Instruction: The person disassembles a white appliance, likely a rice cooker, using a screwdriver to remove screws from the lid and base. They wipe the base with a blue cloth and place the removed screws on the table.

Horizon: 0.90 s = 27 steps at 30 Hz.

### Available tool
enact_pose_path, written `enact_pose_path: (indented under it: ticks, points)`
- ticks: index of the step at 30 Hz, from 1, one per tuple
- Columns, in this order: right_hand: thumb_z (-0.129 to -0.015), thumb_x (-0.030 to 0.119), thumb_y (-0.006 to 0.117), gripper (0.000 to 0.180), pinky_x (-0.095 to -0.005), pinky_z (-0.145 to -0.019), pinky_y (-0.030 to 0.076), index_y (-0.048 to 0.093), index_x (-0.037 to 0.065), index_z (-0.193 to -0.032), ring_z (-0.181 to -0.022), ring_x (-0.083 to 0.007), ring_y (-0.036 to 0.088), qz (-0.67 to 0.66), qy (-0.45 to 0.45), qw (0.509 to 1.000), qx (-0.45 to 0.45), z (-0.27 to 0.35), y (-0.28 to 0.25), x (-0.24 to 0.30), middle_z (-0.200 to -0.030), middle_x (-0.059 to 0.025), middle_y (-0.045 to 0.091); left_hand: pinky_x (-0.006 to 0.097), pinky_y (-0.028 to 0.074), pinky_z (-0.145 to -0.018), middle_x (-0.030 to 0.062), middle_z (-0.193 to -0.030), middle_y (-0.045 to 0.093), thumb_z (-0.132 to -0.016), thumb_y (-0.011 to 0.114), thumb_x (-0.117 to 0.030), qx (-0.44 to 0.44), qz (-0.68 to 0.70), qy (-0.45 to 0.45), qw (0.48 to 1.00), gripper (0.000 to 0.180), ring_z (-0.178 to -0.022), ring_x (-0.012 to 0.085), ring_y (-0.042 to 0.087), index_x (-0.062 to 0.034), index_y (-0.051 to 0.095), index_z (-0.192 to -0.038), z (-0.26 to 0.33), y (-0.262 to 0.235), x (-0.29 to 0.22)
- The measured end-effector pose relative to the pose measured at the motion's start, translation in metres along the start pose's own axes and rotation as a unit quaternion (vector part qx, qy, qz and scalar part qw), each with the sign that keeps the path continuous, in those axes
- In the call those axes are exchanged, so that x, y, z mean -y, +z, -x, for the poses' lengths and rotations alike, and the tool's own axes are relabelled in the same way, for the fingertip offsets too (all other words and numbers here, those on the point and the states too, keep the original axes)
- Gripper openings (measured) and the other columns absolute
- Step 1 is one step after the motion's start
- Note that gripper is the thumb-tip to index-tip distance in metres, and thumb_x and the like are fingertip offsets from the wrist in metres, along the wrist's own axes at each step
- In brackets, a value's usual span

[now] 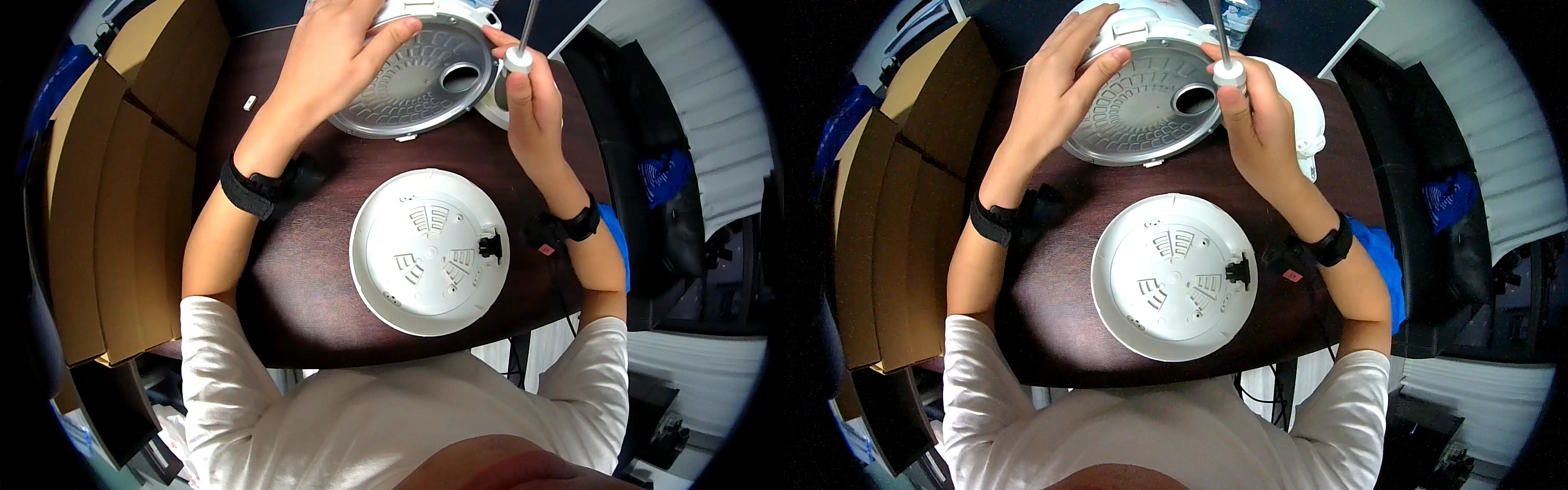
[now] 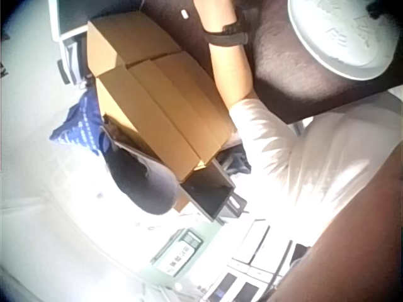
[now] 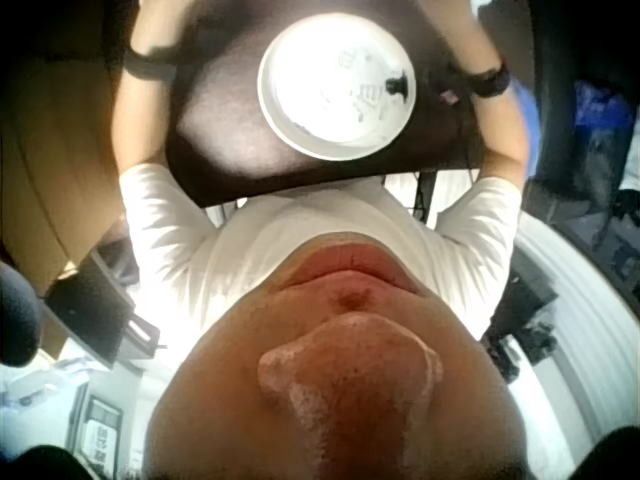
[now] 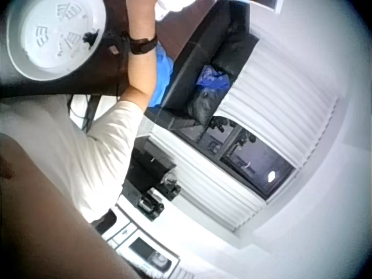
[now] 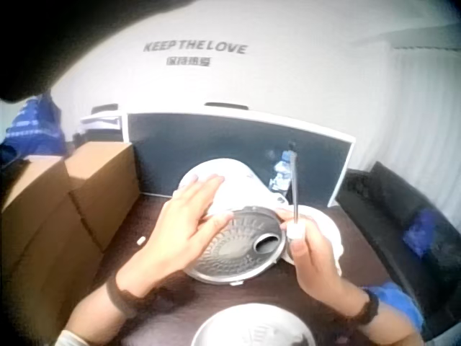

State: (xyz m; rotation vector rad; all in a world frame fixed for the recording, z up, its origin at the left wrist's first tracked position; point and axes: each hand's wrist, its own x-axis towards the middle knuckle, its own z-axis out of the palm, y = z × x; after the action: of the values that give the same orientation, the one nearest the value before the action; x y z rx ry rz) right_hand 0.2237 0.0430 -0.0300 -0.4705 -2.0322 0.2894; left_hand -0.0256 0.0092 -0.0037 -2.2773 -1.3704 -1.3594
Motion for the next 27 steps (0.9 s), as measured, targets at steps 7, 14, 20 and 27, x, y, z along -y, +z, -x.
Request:
enact_pose_path:
  ticks: [7,14,20,27]
  points:
    - [-0.104,0.03,0.045,0.033,-0.0278,-0.082,0.047,0.06,0.004,-0.118,-0.094,-0.0138,0.061,0.018,0.057,0.998,0.004,0.005,-0.023,0.007,-0.104,-0.0081,0.066,0.049,0.033,-0.11,0.0315,-0.127,0.055,-0.092,0.059,-0.032,0.01,0.011,-0.002,1.0,0.056,-0.123,0.0468,0.049,0.0081,0.05,-0.13,-0.001,-0.004,-0.007]
    - [-0.1,0.026,0.053,0.027,-0.0293,-0.067,0.049,0.06,0.001,-0.108,-0.071,-0.015,0.062,0.038,0.265,0.956,0.118,0.013,-0.043,0.03,-0.081,-0.0087,0.066,0.049,0.033,-0.111,0.0318,-0.128,0.054,-0.093,0.058,-0.032,-0.009,0.003,0.009,1.0,0.056,-0.124,0.0464,0.049,0.0083,0.05,-0.131,0.001,0.002,0.002]
    - [-0.098,0.023,0.057,0.024,-0.0312,-0.058,0.045,0.061,-0.001,-0.101,-0.06,-0.0217,0.059,0.121,0.235,0.956,0.127,0.034,-0.049,0.047,-0.073,-0.0159,0.061,0.048,0.034,-0.109,0.0321,-0.126,0.054,-0.093,0.058,-0.032,-0.032,-0.049,0.039,0.998,0.055,-0.122,0.0448,0.05,0.008,0.05,-0.129,0.002,0.007,0.002]
    - [-0.098,0.023,0.057,0.024,-0.0319,-0.058,0.045,0.061,-0.001,-0.1,-0.061,-0.0222,0.059,0.118,0.244,0.953,0.132,0.038,-0.049,0.055,-0.074,-0.0172,0.061,0.041,0.049,-0.091,0.0221,-0.118,0.061,-0.094,0.058,-0.041,-0.063,-0.077,0.072,0.992,0.053,-0.108,0.0366,0.059,0.0005,0.056,-0.127,0.002,0.013,0.004]
